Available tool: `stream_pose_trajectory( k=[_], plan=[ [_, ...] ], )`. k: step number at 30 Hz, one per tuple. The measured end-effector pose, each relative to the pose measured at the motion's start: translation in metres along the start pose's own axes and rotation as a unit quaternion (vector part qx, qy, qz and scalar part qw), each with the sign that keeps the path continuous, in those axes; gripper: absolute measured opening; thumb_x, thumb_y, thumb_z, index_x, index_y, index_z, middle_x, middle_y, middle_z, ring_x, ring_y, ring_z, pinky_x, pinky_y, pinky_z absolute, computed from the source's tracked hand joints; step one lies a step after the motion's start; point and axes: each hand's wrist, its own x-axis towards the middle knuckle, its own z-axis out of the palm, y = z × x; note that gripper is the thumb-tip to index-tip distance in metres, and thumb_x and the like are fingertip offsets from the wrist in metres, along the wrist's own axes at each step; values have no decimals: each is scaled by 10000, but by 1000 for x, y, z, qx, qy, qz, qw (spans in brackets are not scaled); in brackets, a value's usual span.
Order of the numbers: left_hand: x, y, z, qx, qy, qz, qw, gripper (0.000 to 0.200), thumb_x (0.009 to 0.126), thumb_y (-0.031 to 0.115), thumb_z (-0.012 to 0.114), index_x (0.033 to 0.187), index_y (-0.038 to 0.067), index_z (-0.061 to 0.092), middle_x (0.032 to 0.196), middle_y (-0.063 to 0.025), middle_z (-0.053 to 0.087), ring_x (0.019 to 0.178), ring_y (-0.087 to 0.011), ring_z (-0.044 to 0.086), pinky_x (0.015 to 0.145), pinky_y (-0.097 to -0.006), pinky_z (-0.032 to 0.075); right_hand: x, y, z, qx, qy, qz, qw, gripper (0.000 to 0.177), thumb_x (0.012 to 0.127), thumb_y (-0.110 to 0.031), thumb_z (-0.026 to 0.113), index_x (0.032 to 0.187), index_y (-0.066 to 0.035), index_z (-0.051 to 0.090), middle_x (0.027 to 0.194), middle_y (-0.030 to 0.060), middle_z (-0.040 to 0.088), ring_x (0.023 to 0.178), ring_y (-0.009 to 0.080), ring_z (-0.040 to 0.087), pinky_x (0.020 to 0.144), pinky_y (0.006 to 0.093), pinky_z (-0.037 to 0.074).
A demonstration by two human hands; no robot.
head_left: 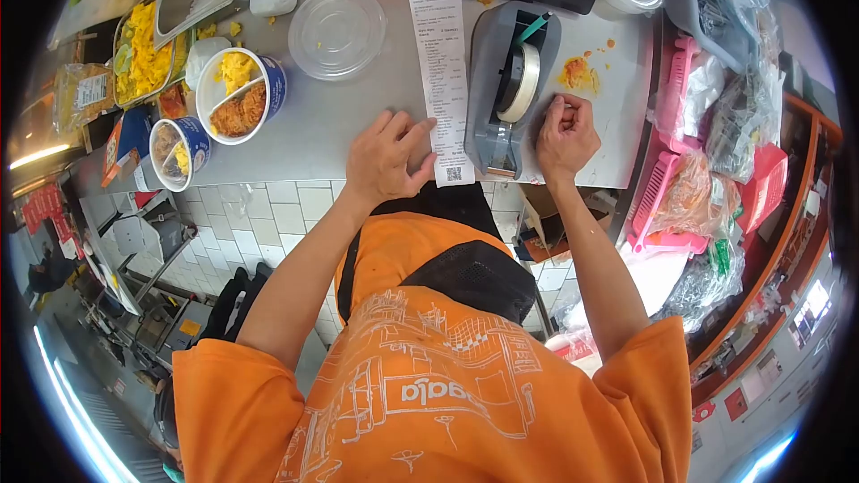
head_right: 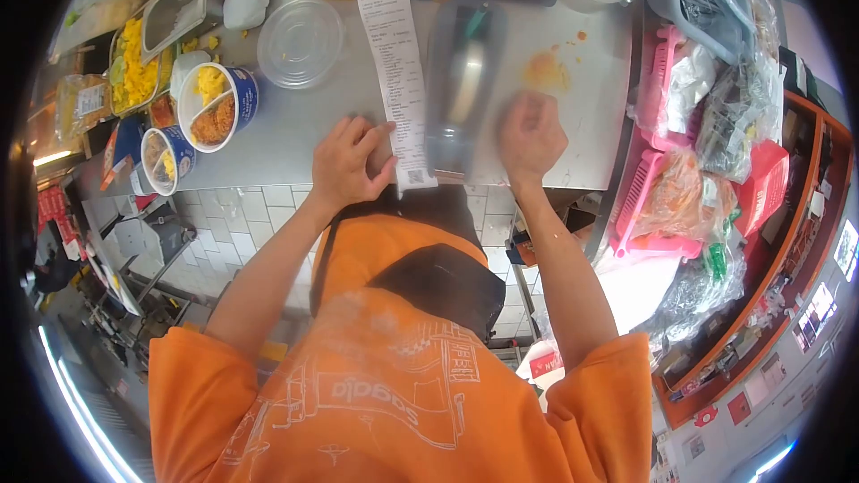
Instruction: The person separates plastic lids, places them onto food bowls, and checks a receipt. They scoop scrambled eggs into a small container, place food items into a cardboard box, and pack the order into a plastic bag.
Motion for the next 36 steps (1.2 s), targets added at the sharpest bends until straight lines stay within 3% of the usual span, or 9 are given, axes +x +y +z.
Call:
stream_pose_trajectory(
  k=[1,3,6,8,13,15,36],
  plan=[
    [0,0,0,-1,-1,-3,1000,428,714,249,763,1114,116,692,864,-30,538,794,-215,543,651,-324,499,-1,-1,-2,-1,-1,0,1000,153,952,-207,668,923,-57,678,581,21,604,507,104,555,534,278,449],
    [1,-1,0,-1,5,-10,1000,423,714,249,762,1110,116,692,865,-31,539,794,-215,544,653,-324,501,1,-4,-3,-1,-27,50,998,149,912,-247,659,922,-99,667,710,105,693,625,287,683,613,385,529],
    [-1,-1,1,-4,10,-4,1000,431,717,249,757,1120,115,685,869,-35,543,795,-222,545,655,-325,504,-1,-2,-2,12,-20,45,999,144,912,-240,659,922,-97,668,716,109,693,626,292,681,616,384,530],
    [-1,-1,0,-16,16,-8,1000,488,689,241,774,1150,121,669,895,-59,562,816,-270,562,654,-365,498,0,-2,-2,6,-26,41,999,145,912,-239,660,923,-95,670,714,110,691,624,289,679,617,381,531],
    [0,0,-4,-6,8,-9,1000,523,710,264,760,1197,121,637,928,-73,566,857,-276,571,686,-364,504,-1,0,1,26,-26,44,998,157,914,-244,662,922,-87,672,704,112,683,611,273,673,612,375,527],
    [0,0,-4,-2,7,-8,1000,529,718,271,753,1210,122,630,940,-75,567,871,-275,573,697,-361,506,0,0,3,32,8,4,999,171,964,-214,661,911,-51,670,586,25,612,507,98,557,524,262,452],
    [2,-4,-1,-1,6,11,1000,395,719,254,769,1089,132,704,863,-42,531,805,-227,560,623,-346,483,3,1,4,-15,8,-25,1000,166,963,-213,657,914,-55,667,586,28,612,501,112,564,524,270,451]
  ],
)
